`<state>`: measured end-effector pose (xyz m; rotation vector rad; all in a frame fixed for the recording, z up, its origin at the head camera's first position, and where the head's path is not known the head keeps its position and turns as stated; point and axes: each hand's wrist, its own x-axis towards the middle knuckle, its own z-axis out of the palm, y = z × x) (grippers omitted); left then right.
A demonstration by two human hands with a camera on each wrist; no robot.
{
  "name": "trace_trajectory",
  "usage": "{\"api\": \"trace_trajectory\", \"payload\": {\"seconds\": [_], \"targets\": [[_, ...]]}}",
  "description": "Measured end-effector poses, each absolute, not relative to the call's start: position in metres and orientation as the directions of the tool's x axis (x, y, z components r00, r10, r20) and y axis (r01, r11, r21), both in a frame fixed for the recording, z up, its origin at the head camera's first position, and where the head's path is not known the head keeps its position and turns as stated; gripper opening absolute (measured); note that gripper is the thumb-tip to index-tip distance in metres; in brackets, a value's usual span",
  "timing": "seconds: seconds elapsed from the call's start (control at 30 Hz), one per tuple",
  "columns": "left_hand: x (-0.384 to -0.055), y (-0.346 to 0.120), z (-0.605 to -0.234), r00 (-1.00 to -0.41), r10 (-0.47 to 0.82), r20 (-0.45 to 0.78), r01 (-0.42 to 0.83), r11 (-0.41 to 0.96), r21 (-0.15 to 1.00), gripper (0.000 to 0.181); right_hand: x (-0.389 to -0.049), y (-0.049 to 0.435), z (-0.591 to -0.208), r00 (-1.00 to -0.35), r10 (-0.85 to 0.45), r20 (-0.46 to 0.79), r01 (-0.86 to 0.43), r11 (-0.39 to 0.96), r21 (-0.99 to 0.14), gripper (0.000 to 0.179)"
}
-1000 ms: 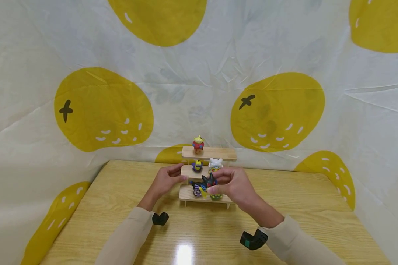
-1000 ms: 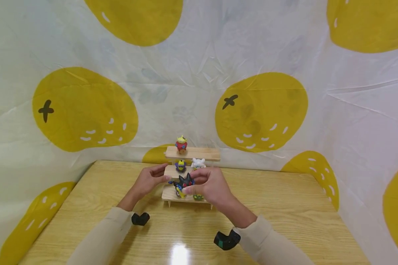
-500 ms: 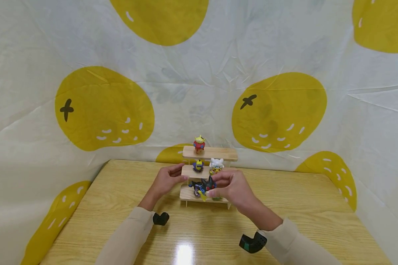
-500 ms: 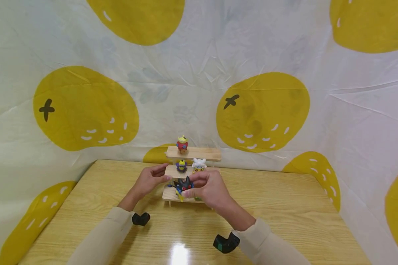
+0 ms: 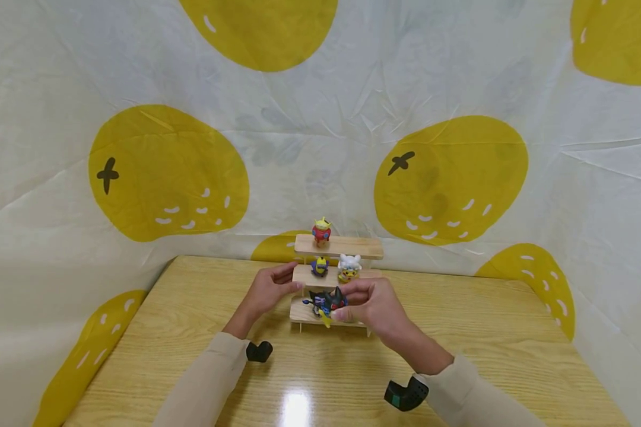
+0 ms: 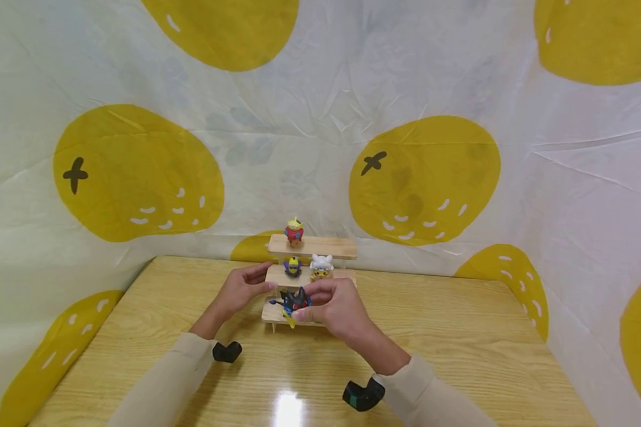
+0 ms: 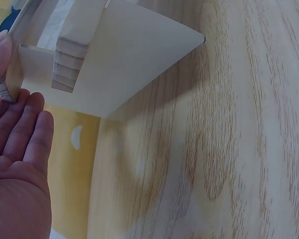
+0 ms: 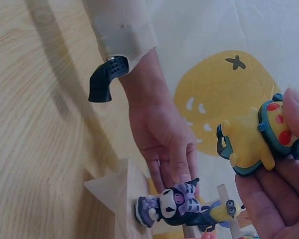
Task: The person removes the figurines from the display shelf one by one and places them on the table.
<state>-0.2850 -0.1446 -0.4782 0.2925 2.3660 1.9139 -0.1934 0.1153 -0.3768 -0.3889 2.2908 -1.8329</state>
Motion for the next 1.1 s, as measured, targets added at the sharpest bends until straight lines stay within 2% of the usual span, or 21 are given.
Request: {"api": "trace_trajectory", "payload": {"seconds": [0.33, 0.73, 1.1], "targets": [[-0.284, -0.146, -0.478, -0.981, 0.189, 0.046, 0.087, 0.215, 0.973, 0.064, -0.194, 0.113, -0.383, -0.958, -0.285, -0.008, -0.064, 0.241, -0.968, 0.042], [-0.284, -0.146, -0.478, -0.98, 0.192, 0.045, 0.086, 0.211, 0.974, 0.064, -0.193, 0.111, -0.39, -0.951, -0.309, -0.009, -0.067, 0.233, -0.97, 0.042], [-0.286, -0.145, -0.478, -0.979, 0.198, 0.052, 0.094, 0.204, 0.974, 0.064, -0.192, 0.11, -0.398, -0.937, -0.35, 0.012, -0.077, 0.173, -0.982, 0.039]]}}
